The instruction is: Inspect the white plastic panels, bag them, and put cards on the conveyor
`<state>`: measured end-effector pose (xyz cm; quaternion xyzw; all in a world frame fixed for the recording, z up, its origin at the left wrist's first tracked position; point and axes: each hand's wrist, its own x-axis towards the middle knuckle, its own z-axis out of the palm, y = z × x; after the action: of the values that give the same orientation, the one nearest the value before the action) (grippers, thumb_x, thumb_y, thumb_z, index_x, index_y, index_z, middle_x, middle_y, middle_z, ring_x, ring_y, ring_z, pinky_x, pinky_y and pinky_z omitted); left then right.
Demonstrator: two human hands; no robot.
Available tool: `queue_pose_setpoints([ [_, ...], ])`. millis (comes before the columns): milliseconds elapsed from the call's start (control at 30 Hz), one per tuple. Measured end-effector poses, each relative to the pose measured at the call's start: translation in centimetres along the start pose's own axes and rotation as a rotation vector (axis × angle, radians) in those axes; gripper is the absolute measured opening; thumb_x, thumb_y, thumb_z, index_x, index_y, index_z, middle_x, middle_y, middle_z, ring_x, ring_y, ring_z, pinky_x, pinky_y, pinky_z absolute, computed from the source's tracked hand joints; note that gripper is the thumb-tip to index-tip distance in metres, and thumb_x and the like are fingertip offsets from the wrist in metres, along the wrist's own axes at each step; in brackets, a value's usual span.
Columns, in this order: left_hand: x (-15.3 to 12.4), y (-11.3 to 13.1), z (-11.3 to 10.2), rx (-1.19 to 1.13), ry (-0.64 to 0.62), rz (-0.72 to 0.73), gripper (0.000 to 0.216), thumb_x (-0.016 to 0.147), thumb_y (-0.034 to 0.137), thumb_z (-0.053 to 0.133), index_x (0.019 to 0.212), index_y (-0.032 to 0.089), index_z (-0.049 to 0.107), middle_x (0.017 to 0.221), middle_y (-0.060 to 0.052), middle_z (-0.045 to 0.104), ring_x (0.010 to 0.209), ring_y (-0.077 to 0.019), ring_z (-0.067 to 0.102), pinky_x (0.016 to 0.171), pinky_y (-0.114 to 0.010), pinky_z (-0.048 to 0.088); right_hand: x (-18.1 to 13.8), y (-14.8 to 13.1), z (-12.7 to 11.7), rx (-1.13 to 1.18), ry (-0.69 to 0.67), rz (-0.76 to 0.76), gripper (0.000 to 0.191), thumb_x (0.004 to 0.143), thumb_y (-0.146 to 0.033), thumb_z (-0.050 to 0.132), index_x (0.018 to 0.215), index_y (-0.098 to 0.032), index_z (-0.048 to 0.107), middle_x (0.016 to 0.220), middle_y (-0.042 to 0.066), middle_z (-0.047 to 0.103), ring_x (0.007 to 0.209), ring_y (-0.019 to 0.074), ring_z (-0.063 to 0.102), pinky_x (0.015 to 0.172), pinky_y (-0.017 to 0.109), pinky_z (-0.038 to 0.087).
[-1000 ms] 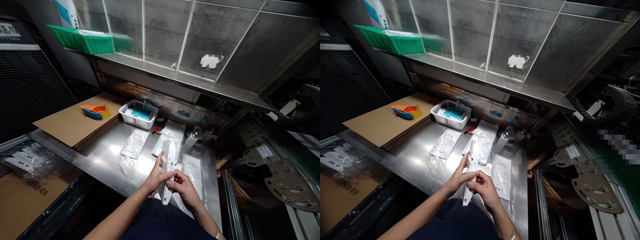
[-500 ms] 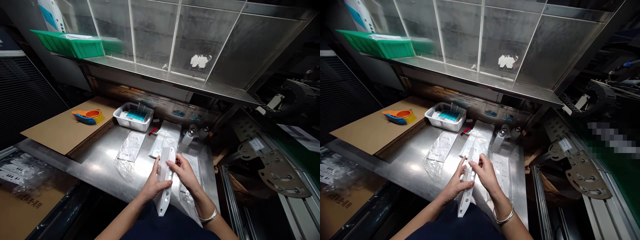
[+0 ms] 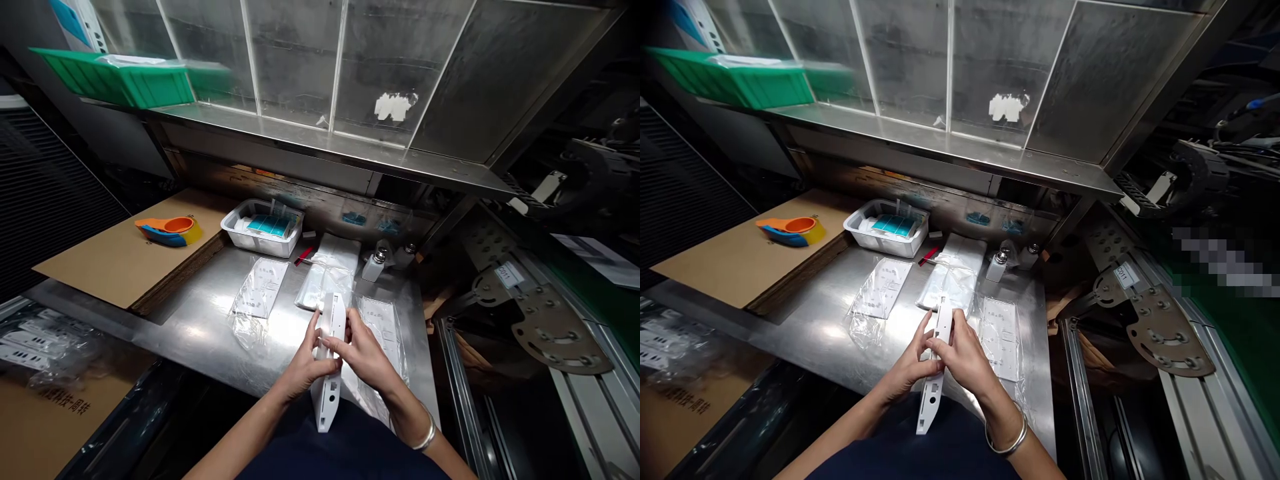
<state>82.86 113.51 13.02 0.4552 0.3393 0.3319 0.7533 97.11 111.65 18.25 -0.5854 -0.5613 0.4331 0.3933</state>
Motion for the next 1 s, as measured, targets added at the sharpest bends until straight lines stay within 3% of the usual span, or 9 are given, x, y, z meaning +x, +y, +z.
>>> queue_pose_setpoints([
  [200, 0.0, -0.2, -0.2, 0.054, -0.007, 0.028, 0.106, 0.064, 0.029, 0.074, 0.143, 0.028, 0.004, 0.129, -0.012, 0.043, 0.119, -0.031, 0.039, 0.092, -0.041, 0.038, 0.3, 0.7, 0.3, -0.049, 0.112, 0.019, 0.019, 0.076, -0.033, 0.062, 0.084, -0.021, 0.05, 0.067, -0.005, 0.055, 0.061, 0.0129, 0.051, 0.056, 0.024, 0.038],
  [433, 0.0, -0.5, -0.2, 0.025, -0.005, -0.033, 0.109, 0.061, 0.027, 0.075, 0.144, 0.028, 0.004, 0.125, -0.012, 0.045, 0.119, -0.0318, 0.038, 0.094, -0.042, 0.034, 0.9, 2.0, 0.7, -0.044, 0.278, 0.003, 0.028, 0.08, -0.044, 0.056, 0.07, -0.019, 0.049, 0.058, -0.005, 0.046, 0.054, 0.0106, 0.044, 0.05, 0.023, 0.034],
  [567, -0.1, -0.2, -0.2, -0.023, -0.048, -0.039, 0.108, 0.064, 0.025, 0.074, 0.144, 0.028, 0.002, 0.125, -0.011, 0.046, 0.119, -0.0298, 0.039, 0.095, -0.042, 0.034, 0.6, 1.4, 0.3, -0.125, 0.144, 0.015, 0.02, 0.079, -0.038, 0.059, 0.081, -0.02, 0.049, 0.068, -0.004, 0.054, 0.062, 0.0129, 0.05, 0.056, 0.025, 0.037],
  [700, -0.3, 0.1, -0.2, -0.029, -0.076, -0.041, 0.108, 0.064, 0.024, 0.074, 0.143, 0.03, 0.0, 0.13, -0.011, 0.042, 0.12, -0.0295, 0.038, 0.094, -0.042, 0.036, 0.0, 0.5, -0.1, -0.073, 0.013, 0.011, 0.025, 0.075, -0.029, 0.063, 0.093, -0.022, 0.047, 0.079, -0.003, 0.059, 0.072, 0.0157, 0.057, 0.061, 0.026, 0.042],
  [1000, 0.2, -0.9, -1.0, 0.054, -0.084, -0.054, 0.11, 0.063, 0.031, 0.075, 0.143, 0.03, 0.0, 0.136, -0.013, 0.033, 0.13, -0.0312, 0.024, 0.1, -0.044, 0.03, 0.0, 0.8, 0.0, 0.011, -0.016, 0.009, 0.029, 0.074, -0.025, 0.065, 0.097, -0.023, 0.047, 0.084, -0.002, 0.062, 0.077, 0.0173, 0.059, 0.065, 0.028, 0.044],
])
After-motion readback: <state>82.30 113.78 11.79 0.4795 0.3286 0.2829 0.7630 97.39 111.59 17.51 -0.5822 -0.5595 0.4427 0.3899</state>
